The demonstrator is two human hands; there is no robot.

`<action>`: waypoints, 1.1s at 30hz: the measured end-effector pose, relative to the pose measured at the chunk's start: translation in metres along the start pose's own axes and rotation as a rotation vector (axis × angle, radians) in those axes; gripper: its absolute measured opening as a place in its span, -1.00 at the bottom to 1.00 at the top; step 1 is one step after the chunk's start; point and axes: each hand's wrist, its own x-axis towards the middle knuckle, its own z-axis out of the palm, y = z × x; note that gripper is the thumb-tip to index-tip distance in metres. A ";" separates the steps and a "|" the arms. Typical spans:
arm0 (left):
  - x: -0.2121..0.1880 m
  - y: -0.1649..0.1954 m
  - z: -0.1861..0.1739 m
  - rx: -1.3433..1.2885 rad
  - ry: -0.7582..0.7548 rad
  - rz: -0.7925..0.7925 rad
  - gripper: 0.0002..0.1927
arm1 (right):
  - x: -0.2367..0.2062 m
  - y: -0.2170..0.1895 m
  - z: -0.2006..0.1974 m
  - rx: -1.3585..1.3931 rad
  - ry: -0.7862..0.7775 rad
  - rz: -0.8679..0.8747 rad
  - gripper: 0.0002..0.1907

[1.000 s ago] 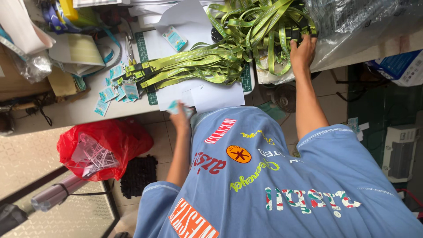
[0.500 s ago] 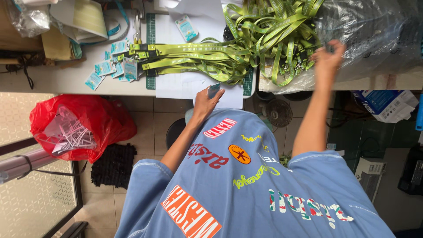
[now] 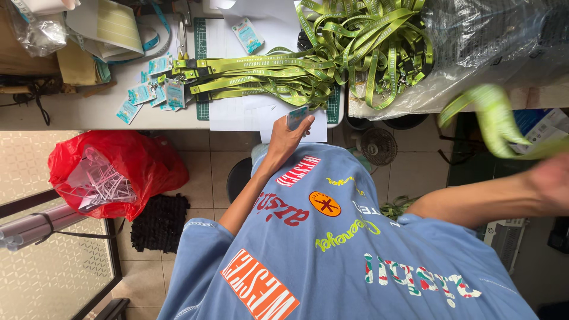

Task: The person assembles event lanyards at a workbench. They thread a green lanyard strap through its plastic buckle, clip the lanyard to a plastic badge holder, insert a printed card into the holder, and set the finished lanyard aside with the others.

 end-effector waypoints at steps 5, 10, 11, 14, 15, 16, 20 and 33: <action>0.001 0.019 0.007 -0.318 -0.020 -0.001 -0.68 | -0.065 -0.039 0.179 -0.251 -0.792 0.238 -0.72; -0.004 0.047 0.011 -0.525 -0.061 -0.030 -0.71 | -0.131 -0.051 0.291 -0.282 -1.050 1.009 -0.80; -0.005 0.052 0.009 -0.512 -0.059 0.007 -0.71 | -0.137 -0.052 0.296 -0.290 -1.090 0.954 -0.80; -0.012 0.064 0.007 -0.444 -0.048 0.083 -0.73 | -0.154 -0.052 0.300 -0.342 -1.166 0.838 -0.80; -0.014 0.067 0.007 -0.402 -0.038 0.093 -0.75 | -0.158 -0.051 0.299 -0.376 -1.170 0.826 -0.81; -0.015 0.070 0.007 -0.362 -0.031 0.104 -0.76 | -0.161 -0.050 0.297 -0.413 -1.171 0.813 -0.81; -0.024 0.085 0.005 -0.125 0.028 0.279 -0.87 | -0.173 -0.042 0.292 -0.525 -1.213 0.694 -0.81; -0.034 0.091 0.010 0.239 0.198 0.597 -0.85 | -0.212 -0.021 0.286 -0.290 -0.988 0.777 -0.43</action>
